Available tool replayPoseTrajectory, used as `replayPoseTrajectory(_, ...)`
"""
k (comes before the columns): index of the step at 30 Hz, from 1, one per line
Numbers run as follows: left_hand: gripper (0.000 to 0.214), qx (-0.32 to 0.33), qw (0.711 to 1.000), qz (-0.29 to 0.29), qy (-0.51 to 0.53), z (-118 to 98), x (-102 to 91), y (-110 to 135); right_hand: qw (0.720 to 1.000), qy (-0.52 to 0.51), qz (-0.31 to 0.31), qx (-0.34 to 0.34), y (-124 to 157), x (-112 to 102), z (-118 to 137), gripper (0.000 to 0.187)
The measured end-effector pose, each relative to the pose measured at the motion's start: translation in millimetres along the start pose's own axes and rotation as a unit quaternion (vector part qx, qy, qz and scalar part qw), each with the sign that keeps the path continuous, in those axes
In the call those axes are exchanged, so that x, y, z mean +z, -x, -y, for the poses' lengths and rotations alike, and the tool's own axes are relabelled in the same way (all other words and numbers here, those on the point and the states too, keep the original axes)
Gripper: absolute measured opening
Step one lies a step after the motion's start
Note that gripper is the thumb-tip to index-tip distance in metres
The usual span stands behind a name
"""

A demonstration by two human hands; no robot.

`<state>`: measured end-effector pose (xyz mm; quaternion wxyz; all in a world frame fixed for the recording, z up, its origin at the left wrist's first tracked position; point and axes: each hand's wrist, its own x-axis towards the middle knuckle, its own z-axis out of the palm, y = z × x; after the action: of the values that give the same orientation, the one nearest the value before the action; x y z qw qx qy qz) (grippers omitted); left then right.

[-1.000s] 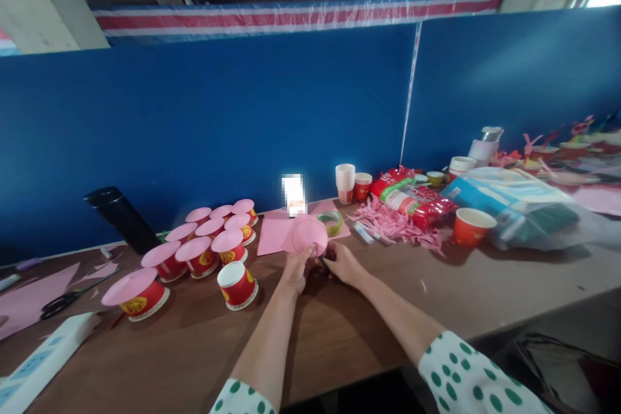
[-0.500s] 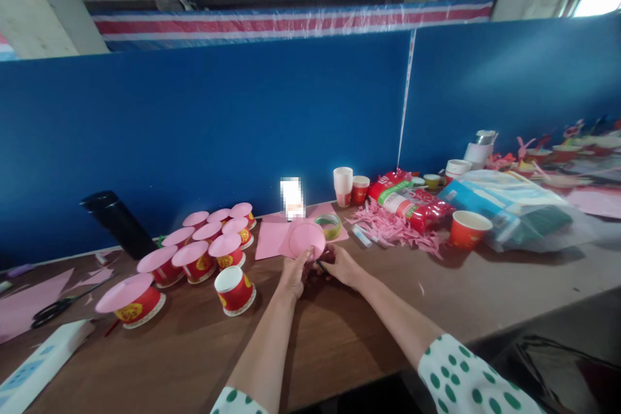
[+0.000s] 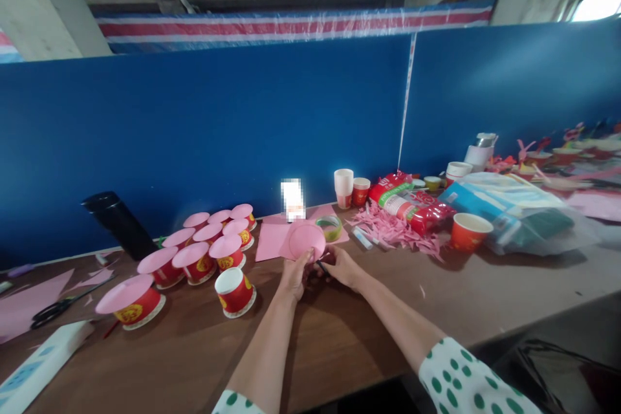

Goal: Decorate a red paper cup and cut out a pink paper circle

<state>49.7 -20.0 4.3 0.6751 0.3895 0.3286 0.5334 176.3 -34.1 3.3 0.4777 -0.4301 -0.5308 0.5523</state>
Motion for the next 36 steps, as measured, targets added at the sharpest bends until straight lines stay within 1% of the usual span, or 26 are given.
replayPoseTrajectory(3,0.028,0.007,1.000,0.000,0.009,-1.2,0.6,0.6,1.000,-0.005,-0.013,0.000,0.5,0.8,-0.4,0.031)
replayPoseTrajectory(8,0.029,0.023,0.999,-0.027,0.028,-3.5,1.7,-1.7,0.997,-0.023,-0.068,-0.012,-1.4,0.1,-1.9,0.031)
replayPoseTrajectory(10,0.029,0.025,0.997,-0.063,0.042,-4.5,1.7,-3.3,0.996,-0.028,-0.086,-0.017,-3.1,-1.3,-2.9,0.032)
replayPoseTrajectory(13,0.029,0.025,0.988,-0.136,0.065,-5.4,1.4,-5.8,0.993,-0.038,-0.108,-0.026,-5.6,-3.9,-4.4,0.036)
replayPoseTrajectory(15,0.028,0.025,0.984,-0.163,0.068,-5.0,0.7,-7.7,0.991,-0.042,-0.119,-0.031,-7.0,-5.1,-5.7,0.038)
replayPoseTrajectory(18,0.028,0.027,0.980,-0.188,0.059,-3.2,-0.7,-10.1,0.990,-0.044,-0.130,-0.036,-8.2,-5.3,-7.8,0.042)
replayPoseTrajectory(22,0.027,0.032,0.978,-0.199,0.050,-2.0,-1.1,-10.7,0.989,-0.047,-0.133,-0.045,-7.9,-3.0,-7.9,0.047)
replayPoseTrajectory(29,0.025,0.035,0.973,-0.225,0.037,-4.6,3.4,-7.9,0.989,-0.049,-0.124,-0.062,-6.8,-1.5,-7.1,0.049)
replayPoseTrajectory(36,0.025,0.041,0.976,-0.212,0.033,-4.3,1.8,-7.5,0.991,-0.047,-0.112,-0.056,-5.4,-0.2,-5.9,0.047)
